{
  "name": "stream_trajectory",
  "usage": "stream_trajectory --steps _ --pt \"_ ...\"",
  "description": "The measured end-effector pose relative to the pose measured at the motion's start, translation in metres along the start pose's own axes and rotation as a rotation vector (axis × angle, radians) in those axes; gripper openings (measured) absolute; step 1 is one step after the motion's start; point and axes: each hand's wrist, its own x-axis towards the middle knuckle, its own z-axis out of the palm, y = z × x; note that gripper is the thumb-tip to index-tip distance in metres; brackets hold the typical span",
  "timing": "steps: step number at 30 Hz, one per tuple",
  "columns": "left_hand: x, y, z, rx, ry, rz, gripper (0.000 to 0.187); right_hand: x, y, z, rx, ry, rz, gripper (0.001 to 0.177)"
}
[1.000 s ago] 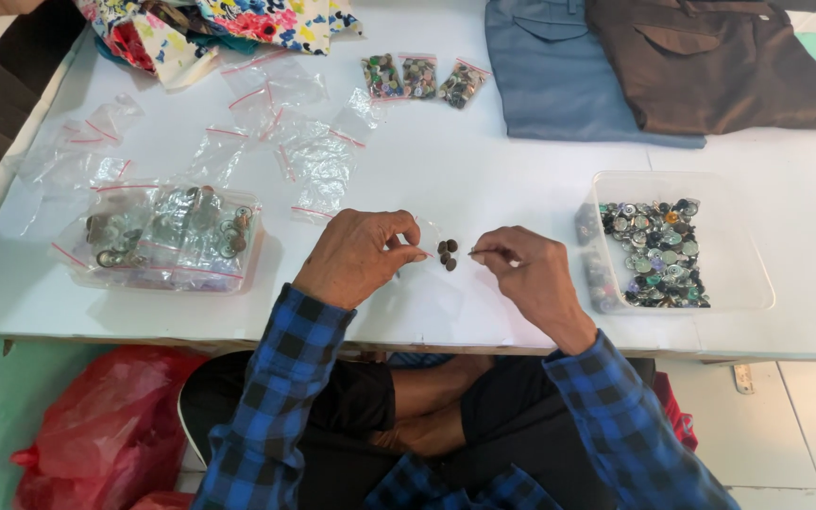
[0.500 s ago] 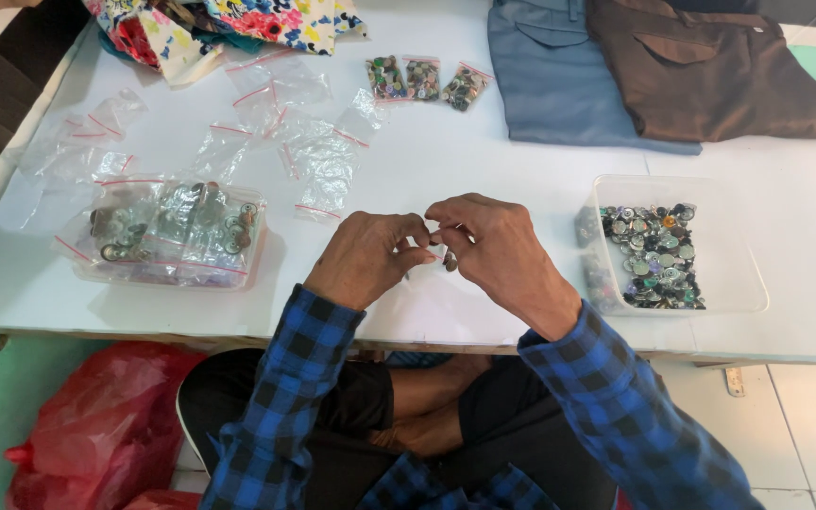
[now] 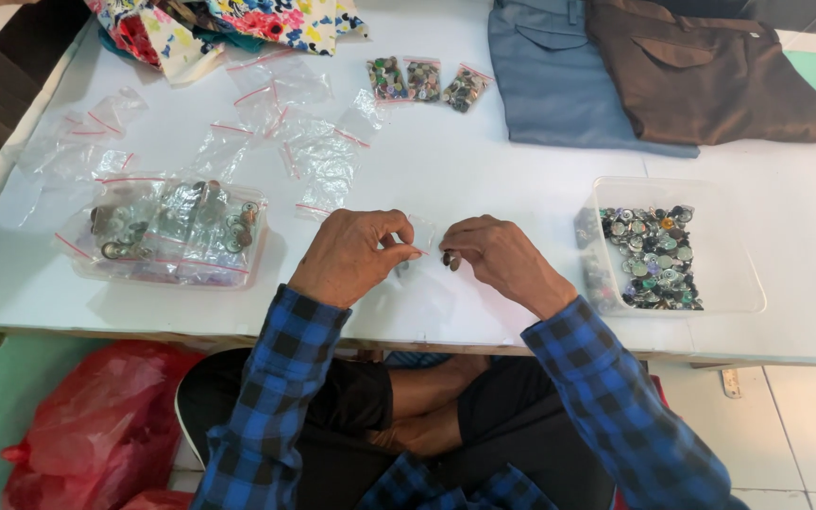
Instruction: Sorting and placing small decorative buttons into plastic bags
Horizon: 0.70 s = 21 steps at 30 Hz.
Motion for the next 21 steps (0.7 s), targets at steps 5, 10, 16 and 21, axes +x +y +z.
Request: stream_trajectory --steps 5,10,16,21 --pt "0.003 -0.001 0.004 -0.004 0.002 0.001 0.004 -0.007 0.014 0.000 0.112 0.162 0.015 0.019" --pt "0.003 0.002 0.005 -0.007 -0.001 -0.048 0.006 -0.012 -0.023 -0.038 0.372 0.313 0.006 0.015" --pt "0.005 0.004 0.011 0.067 0.017 0.014 0.008 0.006 -0.060 -0.052 0.225 0.197 -0.140 0.019" --pt "0.005 -0.002 0.013 0.051 0.046 0.055 0.007 0.010 -0.069 -0.045 0.251 0.246 -0.158 0.024"
